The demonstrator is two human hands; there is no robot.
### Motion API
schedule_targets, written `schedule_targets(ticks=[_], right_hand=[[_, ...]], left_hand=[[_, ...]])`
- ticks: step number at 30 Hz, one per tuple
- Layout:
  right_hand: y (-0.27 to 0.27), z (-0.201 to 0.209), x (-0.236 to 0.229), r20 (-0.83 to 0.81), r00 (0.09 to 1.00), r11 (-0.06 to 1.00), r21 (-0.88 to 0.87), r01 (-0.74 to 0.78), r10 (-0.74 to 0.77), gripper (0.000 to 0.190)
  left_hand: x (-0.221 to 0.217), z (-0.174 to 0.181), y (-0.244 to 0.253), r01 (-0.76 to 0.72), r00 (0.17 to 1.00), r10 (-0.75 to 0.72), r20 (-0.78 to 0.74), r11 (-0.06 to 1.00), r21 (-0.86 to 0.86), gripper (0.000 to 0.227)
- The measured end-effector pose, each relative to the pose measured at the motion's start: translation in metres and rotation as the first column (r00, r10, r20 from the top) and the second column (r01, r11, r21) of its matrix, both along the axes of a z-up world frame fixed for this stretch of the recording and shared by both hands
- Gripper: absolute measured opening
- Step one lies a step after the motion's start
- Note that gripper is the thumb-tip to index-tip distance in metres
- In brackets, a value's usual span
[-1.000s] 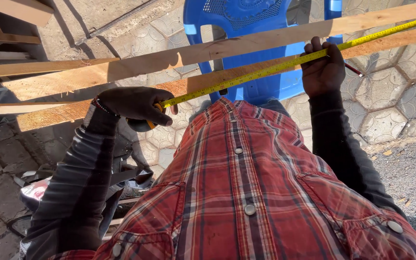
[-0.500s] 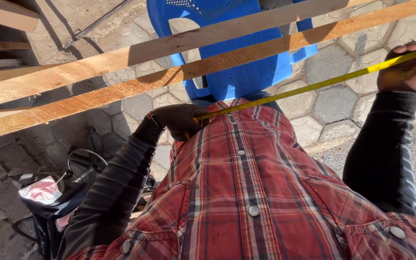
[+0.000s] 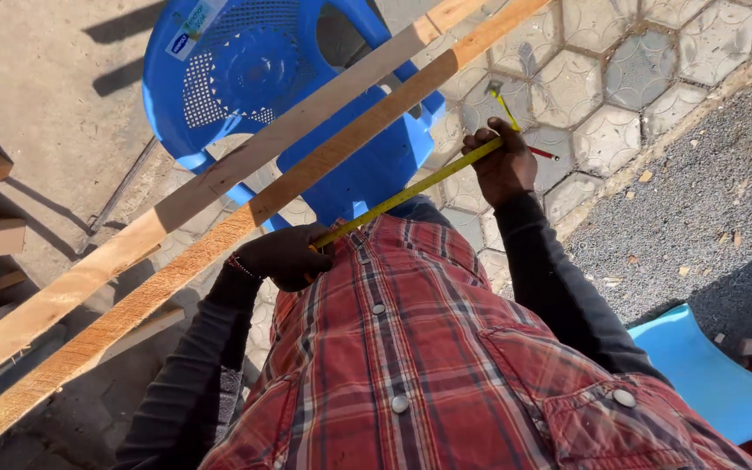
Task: Measuring and marking wooden planks and a sofa frame for cutting or assembly using a tape measure and pencil.
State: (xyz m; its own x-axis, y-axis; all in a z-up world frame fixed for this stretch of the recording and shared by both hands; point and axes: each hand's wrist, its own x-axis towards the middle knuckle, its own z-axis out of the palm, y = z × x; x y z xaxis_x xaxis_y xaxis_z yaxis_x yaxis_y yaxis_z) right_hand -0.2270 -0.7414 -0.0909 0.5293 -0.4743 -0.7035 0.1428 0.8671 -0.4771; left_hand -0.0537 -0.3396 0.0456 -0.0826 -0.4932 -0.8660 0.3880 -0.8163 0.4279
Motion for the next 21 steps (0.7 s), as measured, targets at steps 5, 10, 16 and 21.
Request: schedule_targets(ticks=[5, 10, 16, 21], right_hand=[[0.042, 0.003, -0.059, -0.024, 0.996, 0.996, 0.028, 0.085, -0.084, 0.031], [0.060, 0.008, -0.153, -0.100, 0.969, 0.972, -0.074, 0.221, -0.228, 0.035], [0.159, 0.034, -0.257, -0.208, 0.911, 0.930, -0.172, 0.325, -0.357, 0.041], [0.305, 0.073, -0.315, -0.319, 0.799, 0.860, -0.157, 0.486, -0.509, 0.038]], left_hand=[[0.003, -0.007, 0.004, 0.324, 0.913, -0.338, 0.230, 0.941, 0.095, 0.042], [0.011, 0.003, 0.000, 0.473, 0.845, -0.462, 0.271, 0.881, 0.026, 0.044], [-0.022, -0.028, 0.004, 0.721, 0.672, -0.671, 0.312, 0.689, -0.069, 0.032], [-0.098, -0.043, 0.003, 0.829, 0.558, -0.810, 0.183, 0.536, -0.156, 0.032]])
